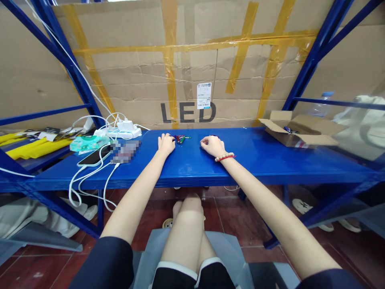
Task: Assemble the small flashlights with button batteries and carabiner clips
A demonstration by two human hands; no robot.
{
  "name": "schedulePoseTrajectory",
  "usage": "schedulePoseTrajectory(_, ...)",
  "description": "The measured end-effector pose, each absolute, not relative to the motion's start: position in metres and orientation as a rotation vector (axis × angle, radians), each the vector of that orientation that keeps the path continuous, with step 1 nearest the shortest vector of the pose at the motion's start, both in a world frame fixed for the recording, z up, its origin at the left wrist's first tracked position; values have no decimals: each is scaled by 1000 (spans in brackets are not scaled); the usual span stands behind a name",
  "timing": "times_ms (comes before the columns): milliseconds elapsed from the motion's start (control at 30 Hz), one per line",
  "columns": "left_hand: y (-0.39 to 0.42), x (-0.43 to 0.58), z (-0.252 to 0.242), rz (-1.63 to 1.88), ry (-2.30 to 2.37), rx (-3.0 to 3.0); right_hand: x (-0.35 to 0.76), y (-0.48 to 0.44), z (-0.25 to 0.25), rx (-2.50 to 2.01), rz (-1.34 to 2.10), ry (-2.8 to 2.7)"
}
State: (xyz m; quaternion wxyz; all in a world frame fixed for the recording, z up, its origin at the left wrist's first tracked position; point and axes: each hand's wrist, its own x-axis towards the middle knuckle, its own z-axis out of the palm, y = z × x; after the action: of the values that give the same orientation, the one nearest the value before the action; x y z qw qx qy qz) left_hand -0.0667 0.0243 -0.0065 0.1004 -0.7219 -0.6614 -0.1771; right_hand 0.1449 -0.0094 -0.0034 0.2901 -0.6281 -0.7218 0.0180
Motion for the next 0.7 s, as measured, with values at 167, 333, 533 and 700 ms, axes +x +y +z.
schedulePoseTrajectory(167,24,-69,-2,-477,-1918,-2149,160,-2,0,-1671,-44,-1548)
schedulePoseTrajectory(333,22,-69,0,-543,-1945,-2102,173,5,-2,-1745,-53,-1483)
schedulePoseTrajectory(533,21,-69,-1,-587,-2036,-2054,169,4,-7,-1736,-70,-1874)
schedulePoseTrajectory(700,23,-68,-6,-565,-1945,-2133,166,2,-9,-1798,-79,-1984)
